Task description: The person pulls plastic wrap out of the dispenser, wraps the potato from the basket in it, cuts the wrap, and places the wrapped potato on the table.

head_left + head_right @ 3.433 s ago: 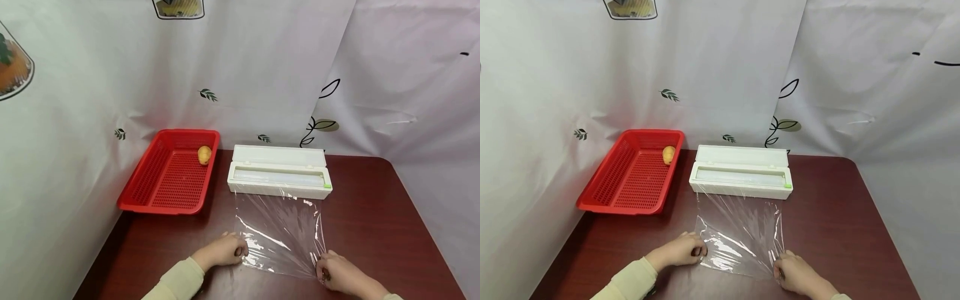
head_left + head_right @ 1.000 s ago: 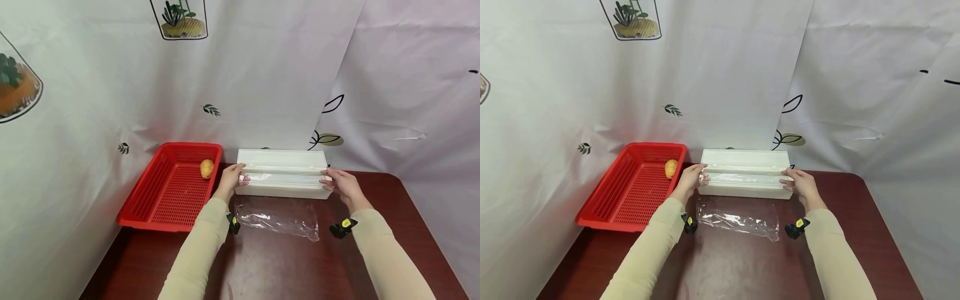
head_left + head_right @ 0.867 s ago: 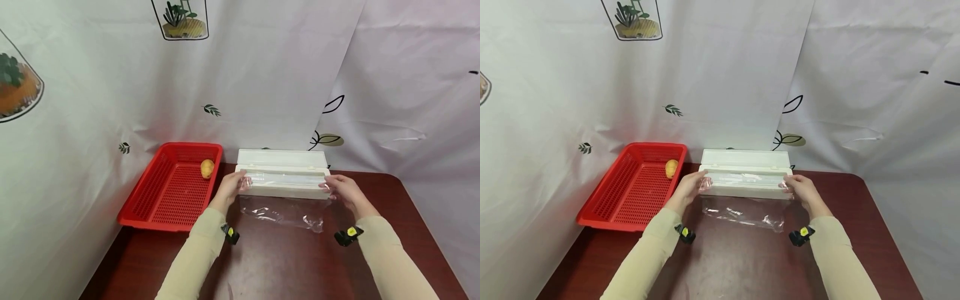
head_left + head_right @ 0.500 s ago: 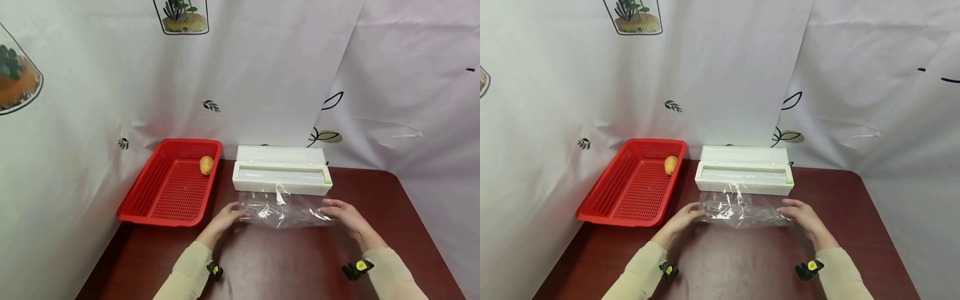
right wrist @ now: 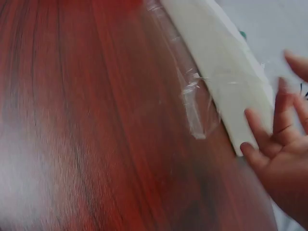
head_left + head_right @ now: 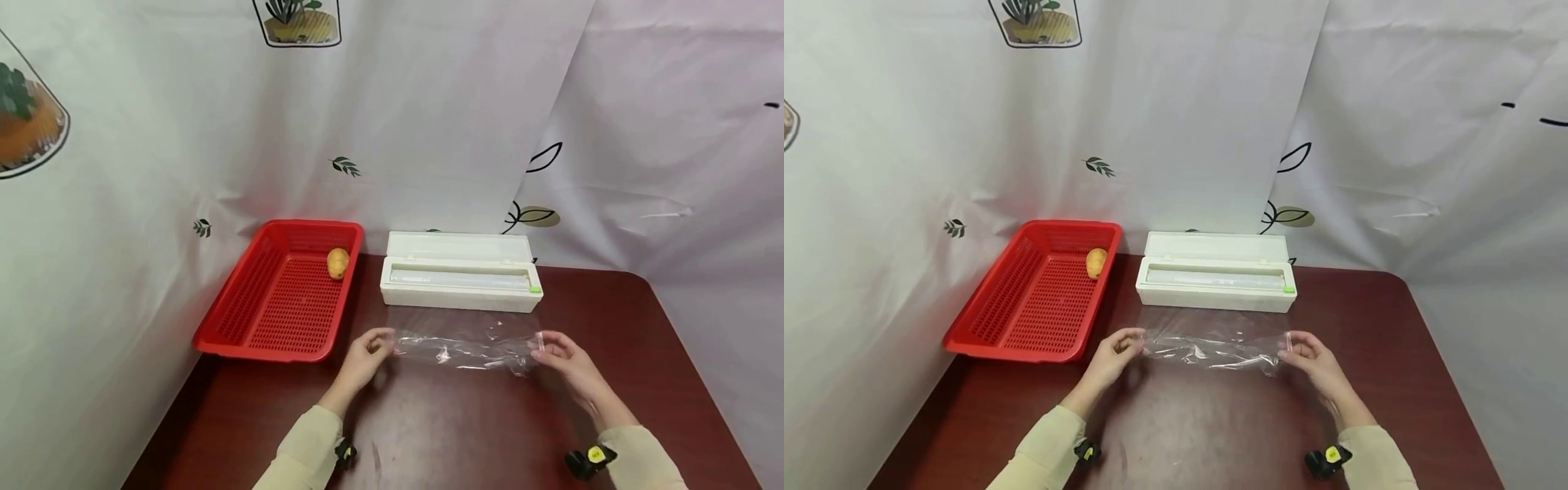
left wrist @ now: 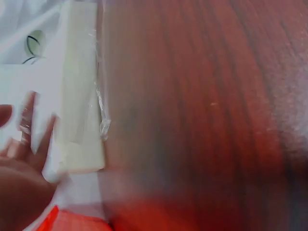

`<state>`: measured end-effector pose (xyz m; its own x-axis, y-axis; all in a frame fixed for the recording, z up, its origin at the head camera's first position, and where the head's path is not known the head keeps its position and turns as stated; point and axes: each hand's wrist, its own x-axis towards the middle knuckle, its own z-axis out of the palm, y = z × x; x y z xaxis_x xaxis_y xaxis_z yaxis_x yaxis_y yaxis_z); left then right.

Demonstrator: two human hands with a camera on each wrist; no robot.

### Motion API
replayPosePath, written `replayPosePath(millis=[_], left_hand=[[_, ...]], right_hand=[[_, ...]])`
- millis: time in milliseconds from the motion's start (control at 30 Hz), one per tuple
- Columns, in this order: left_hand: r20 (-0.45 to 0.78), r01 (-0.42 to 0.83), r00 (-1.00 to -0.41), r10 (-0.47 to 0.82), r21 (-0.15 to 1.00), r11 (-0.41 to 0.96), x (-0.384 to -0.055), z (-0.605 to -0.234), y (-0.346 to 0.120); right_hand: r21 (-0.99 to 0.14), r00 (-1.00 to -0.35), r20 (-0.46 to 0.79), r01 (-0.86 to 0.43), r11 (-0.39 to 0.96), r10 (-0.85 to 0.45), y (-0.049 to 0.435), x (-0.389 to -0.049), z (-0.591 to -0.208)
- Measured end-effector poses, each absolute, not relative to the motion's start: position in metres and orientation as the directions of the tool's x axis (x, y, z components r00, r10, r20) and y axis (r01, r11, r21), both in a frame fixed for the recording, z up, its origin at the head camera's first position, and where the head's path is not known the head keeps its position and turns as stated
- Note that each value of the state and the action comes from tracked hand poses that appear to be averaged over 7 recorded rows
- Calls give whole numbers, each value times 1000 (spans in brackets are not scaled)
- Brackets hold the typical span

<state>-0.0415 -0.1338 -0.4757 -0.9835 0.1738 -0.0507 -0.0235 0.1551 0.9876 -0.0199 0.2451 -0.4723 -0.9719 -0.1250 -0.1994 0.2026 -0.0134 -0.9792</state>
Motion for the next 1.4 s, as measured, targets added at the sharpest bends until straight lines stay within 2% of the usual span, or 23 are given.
replayPosePath(millis=[133, 233, 300, 367, 533, 600, 700, 867, 933, 1033, 1133, 1200, 1267, 1333, 1400], left_hand=[[-37, -65, -949, 313, 995, -78, -47, -461, -136], [-61, -108, -893, 446, 991, -79, -55, -451, -140], [-78, -112, -858, 508, 993, -37, -59, -447, -143], [-133, -147, -840, 526, 989, 16, -60, -447, -144], [-349, -377, -821, 451, 926, 30, -45, -469, -142], [-403, -433, -799, 446, 901, 38, -36, -482, -140], [-447, -463, -770, 456, 882, 83, -25, -497, -139], [-445, -454, -779, 440, 886, 92, -16, -506, -143], [-435, -438, -790, 431, 893, 98, -13, -507, -145], [-399, -364, -818, 415, 917, 165, -6, -507, -148], [-309, -176, -871, 381, 922, 346, 3, -507, -145], [-221, -10, -911, 348, 856, 517, 9, -507, -140], [-145, 104, -941, 307, 737, 668, 12, -506, -136], [-78, 175, -958, 276, 602, 779, 13, -505, -132], [-58, 192, -965, 257, 516, 835, 13, -502, -132]], right_hand=[[-947, -958, 16, 78, -312, -287, 245, -23, -462], [-927, -939, 68, 66, -370, -338, 244, -27, -453], [-943, -941, 28, 87, -322, -336, 243, -29, -448], [-962, -944, -64, 145, -232, -324, 242, -29, -446], [-933, -904, -337, 358, -35, -263, 238, -16, -460], [-925, -898, -374, 379, 24, -230, 235, -9, -471], [-932, -915, -361, 345, 113, -183, 229, 2, -486], [-915, -924, -378, 364, 175, -51, 220, 14, -500], [-905, -921, -388, 378, 197, -17, 219, 18, -501], [-900, -932, -361, 338, 275, -40, 219, 26, -501], [-887, -943, -320, 265, 379, -88, 219, 35, -501], [-864, -960, -266, 198, 464, -86, 217, 40, -503], [-807, -983, -170, 94, 583, -77, 214, 43, -505], [-696, -996, -49, -19, 718, -75, 211, 45, -507], [-576, -993, 52, -117, 809, -107, 209, 47, -507]])
